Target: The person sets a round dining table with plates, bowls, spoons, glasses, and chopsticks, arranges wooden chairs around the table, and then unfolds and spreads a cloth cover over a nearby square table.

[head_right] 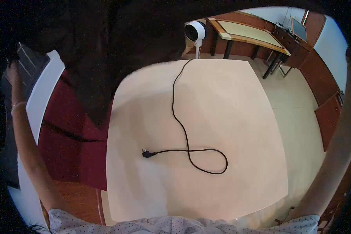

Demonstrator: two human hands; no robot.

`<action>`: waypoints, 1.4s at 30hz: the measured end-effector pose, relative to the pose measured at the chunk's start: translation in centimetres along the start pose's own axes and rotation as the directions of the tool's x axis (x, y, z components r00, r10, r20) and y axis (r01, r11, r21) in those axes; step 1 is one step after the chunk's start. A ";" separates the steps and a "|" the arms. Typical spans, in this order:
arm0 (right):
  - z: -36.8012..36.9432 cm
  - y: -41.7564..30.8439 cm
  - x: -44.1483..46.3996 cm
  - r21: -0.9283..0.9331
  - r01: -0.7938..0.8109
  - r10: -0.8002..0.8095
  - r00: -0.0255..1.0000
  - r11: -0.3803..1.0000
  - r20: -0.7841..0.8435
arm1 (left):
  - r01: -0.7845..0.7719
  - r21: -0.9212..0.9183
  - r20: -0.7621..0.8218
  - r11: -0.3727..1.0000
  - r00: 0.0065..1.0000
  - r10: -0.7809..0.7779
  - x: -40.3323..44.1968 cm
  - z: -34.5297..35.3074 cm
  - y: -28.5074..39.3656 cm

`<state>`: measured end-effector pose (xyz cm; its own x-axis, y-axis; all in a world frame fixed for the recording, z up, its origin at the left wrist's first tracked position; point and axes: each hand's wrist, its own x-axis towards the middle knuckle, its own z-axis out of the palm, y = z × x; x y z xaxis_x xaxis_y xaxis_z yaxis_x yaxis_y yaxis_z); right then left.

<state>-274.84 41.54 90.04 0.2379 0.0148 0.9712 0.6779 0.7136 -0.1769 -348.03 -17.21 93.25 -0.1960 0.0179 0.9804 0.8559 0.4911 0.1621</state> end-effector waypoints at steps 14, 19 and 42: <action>-15.3 19.5 -23.6 -0.490 0.161 0.480 0.100 0.857 0.872 | 0.281 0.102 0.683 0.954 0.678 -0.272 -30.3 -16.0 9.7; -29.5 25.7 -35.3 -0.463 0.207 0.505 -0.269 0.862 0.820 | 0.321 0.324 0.866 0.890 0.279 -0.416 -44.9 -26.4 10.4; 1.0 -1.3 -23.1 0.201 -0.338 -0.267 -0.161 0.919 0.950 | 0.036 0.464 0.856 0.885 0.239 -0.458 -26.7 -3.2 19.5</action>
<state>-281.91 41.00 68.02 -0.8802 0.4725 0.0432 0.4027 0.7921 -0.4587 -324.55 -10.89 70.58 -0.8487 0.5249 0.0644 0.5287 0.8393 0.1271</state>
